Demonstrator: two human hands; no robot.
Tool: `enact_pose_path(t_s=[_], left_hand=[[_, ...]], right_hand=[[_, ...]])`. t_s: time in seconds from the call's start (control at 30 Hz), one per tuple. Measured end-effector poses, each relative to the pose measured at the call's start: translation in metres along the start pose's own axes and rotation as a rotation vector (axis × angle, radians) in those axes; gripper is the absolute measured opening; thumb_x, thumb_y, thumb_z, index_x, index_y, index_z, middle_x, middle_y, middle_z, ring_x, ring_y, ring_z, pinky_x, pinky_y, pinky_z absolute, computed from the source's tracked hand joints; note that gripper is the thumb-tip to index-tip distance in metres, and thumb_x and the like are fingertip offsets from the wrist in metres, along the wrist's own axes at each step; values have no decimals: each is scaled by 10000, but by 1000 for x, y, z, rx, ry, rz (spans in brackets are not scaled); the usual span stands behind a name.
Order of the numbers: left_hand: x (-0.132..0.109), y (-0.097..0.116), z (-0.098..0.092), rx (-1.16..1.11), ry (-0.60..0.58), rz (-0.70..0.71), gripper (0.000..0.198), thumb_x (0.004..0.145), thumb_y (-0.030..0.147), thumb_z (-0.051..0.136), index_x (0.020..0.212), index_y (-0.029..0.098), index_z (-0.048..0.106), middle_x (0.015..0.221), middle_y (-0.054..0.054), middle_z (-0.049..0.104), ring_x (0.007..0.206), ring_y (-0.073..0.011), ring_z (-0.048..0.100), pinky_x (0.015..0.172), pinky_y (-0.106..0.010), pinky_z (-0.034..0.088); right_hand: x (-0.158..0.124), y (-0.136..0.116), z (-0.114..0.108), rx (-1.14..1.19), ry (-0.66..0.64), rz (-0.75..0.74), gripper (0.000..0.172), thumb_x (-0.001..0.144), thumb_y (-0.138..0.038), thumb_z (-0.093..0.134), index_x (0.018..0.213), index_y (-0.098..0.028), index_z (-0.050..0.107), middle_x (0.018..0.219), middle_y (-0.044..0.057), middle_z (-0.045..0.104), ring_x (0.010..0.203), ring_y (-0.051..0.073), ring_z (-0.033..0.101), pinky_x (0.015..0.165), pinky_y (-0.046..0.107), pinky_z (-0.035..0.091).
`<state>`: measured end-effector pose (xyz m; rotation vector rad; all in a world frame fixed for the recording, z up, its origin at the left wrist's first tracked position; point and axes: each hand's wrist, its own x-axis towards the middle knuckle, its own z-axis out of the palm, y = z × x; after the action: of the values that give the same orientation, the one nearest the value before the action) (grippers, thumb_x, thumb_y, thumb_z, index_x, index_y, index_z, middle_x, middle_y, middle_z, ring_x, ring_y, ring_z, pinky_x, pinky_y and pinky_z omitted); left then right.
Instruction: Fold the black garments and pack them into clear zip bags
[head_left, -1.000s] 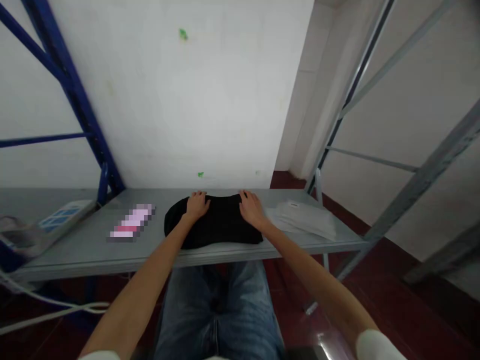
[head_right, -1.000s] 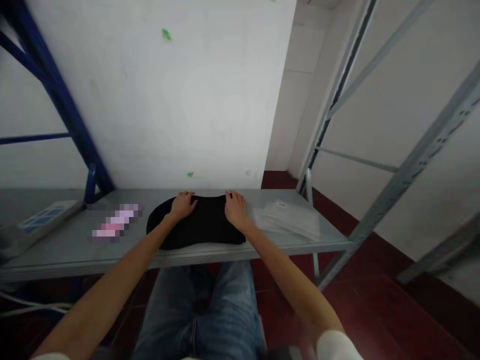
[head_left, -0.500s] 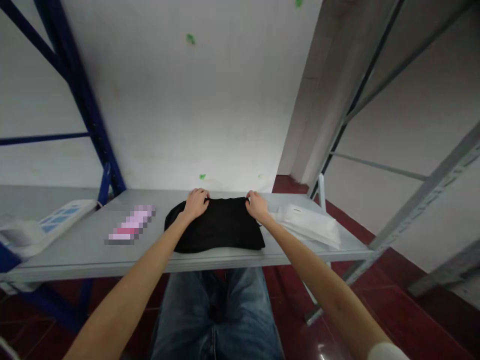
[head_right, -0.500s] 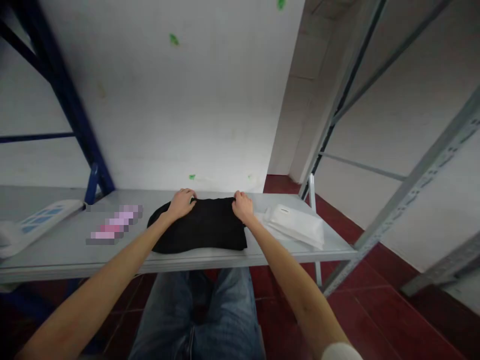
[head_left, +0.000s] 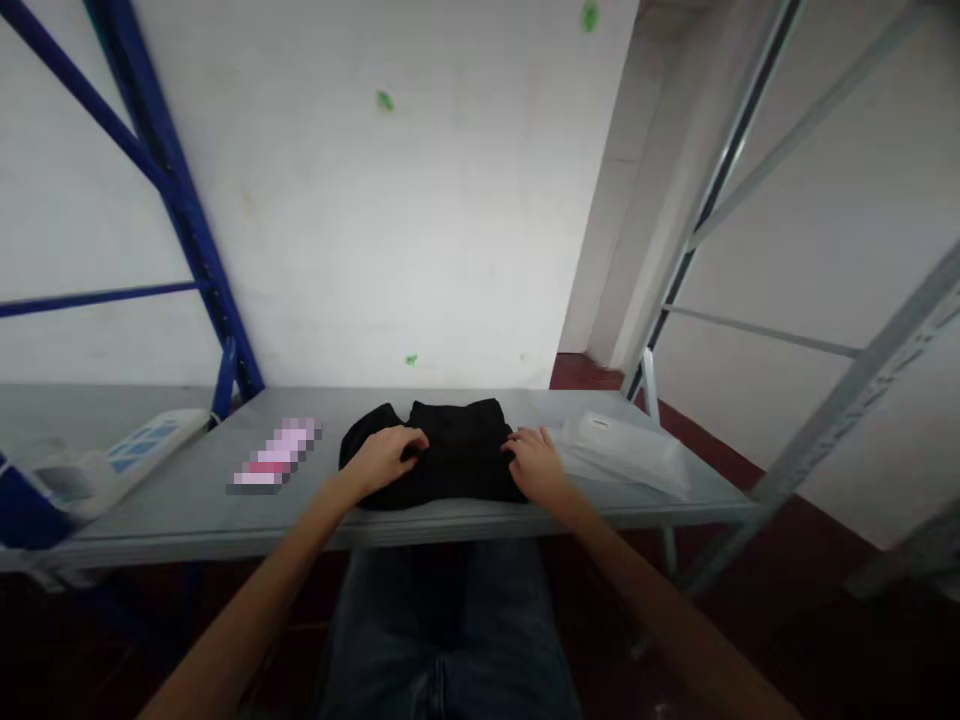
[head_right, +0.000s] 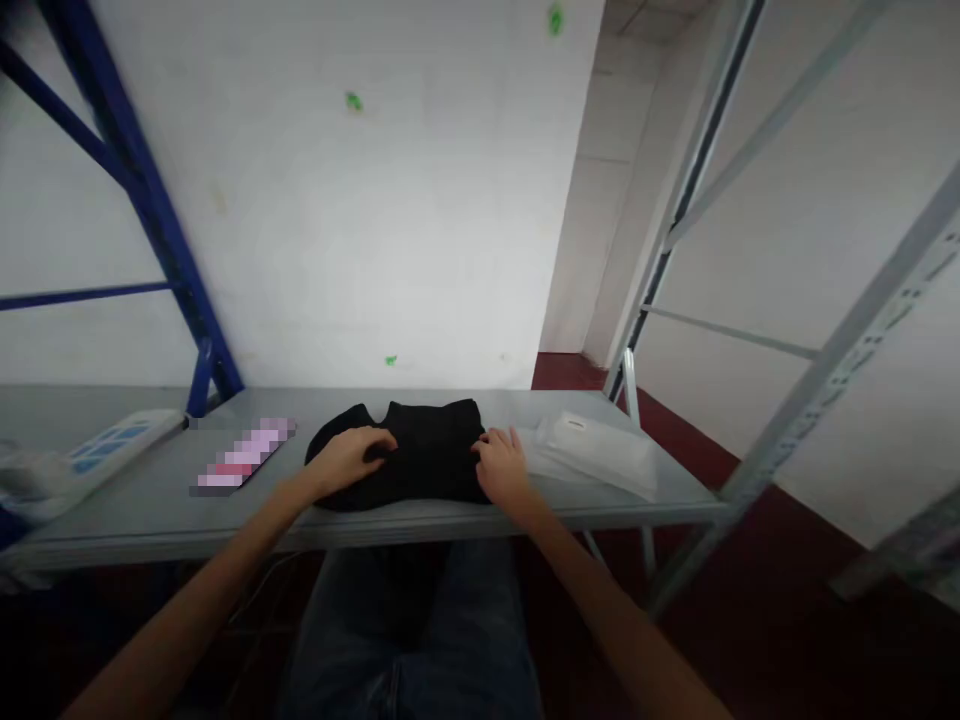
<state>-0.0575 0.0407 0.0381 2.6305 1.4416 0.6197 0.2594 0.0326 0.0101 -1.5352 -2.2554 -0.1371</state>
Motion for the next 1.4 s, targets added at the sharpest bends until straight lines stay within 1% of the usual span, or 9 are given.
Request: enact_pose_path(t_s=[0.13, 0.37, 0.5, 0.63, 0.83, 0.93, 1.13, 1.23, 1.4], left_hand=[[-3, 1, 0, -83, -33, 5, 276, 805, 179, 610, 1057, 249, 696, 1063, -33, 773, 1008, -227, 717, 903, -349, 538], [-1, -13, -12, -165, 73, -50, 323, 893, 414, 633, 1168, 250, 674, 1061, -46, 767, 960, -226, 718, 858, -344, 567], [10, -39, -13, 177, 315, -368, 412, 933, 392, 548, 1264, 166, 645, 1254, -175, 704, 1222, -351, 621, 1022, -484, 507], [24, -61, -12, 304, 245, -605, 409, 908, 398, 590, 1202, 135, 698, 1282, -229, 678, 1258, -423, 591, 999, -515, 508], [24, -66, -20, 305, 319, -452, 262, 928, 306, 516, 1089, 198, 691, 1189, -150, 736, 1185, -348, 652, 1053, -502, 476], [12, -66, -24, 183, 337, -302, 224, 929, 302, 494, 1065, 225, 654, 1139, -95, 766, 1149, -292, 686, 1124, -489, 434], [-23, -62, -32, -85, 224, -116, 329, 864, 254, 478, 1158, 257, 627, 1135, -34, 781, 1080, -235, 733, 981, -365, 541], [-39, -58, -36, -16, 132, -81, 356, 840, 207, 436, 1088, 261, 686, 1121, -30, 781, 1066, -237, 728, 995, -366, 538], [-60, -57, -42, 100, 7, -60, 398, 842, 181, 416, 1049, 281, 740, 1085, -24, 786, 1072, -247, 710, 1142, -427, 454]], right_hand=[[-4, -15, -9, -59, -24, -72, 344, 888, -87, 538, 1139, -162, 761, 1313, 149, 688, 1387, 303, 500, 1257, 527, 215], [9, -48, 0, 122, -4, -164, 480, 956, -125, 483, 1412, -157, 631, 1467, 146, 607, 1365, 254, 548, 1209, 412, 377], [23, -68, 21, 247, -23, -278, 492, 1015, -189, 456, 1495, -158, 560, 1548, 144, 550, 1434, 240, 507, 1218, 412, 392], [40, -91, 41, 305, -75, -353, 469, 1048, -240, 446, 1490, -143, 569, 1562, 159, 536, 1464, 258, 486, 1233, 455, 379], [42, -108, 58, 319, -118, -356, 476, 1074, -302, 454, 1510, -134, 541, 1584, 167, 508, 1494, 284, 446, 1239, 488, 365], [37, -107, 60, 330, -132, -345, 501, 1089, -345, 436, 1547, -151, 496, 1614, 153, 472, 1517, 298, 411, 1250, 523, 338], [27, -89, 39, 403, -85, -409, 512, 1086, -346, 454, 1556, -144, 489, 1616, 154, 467, 1530, 251, 395, 1269, 456, 330], [8, -64, 13, 395, -64, -411, 492, 1058, -317, 518, 1535, -197, 525, 1586, 126, 514, 1511, 244, 427, 1264, 467, 341], [-25, 0, -27, 336, -193, -304, 499, 954, -325, 699, 1442, -254, 627, 1502, 92, 609, 1465, 261, 492, 1236, 472, 382]])
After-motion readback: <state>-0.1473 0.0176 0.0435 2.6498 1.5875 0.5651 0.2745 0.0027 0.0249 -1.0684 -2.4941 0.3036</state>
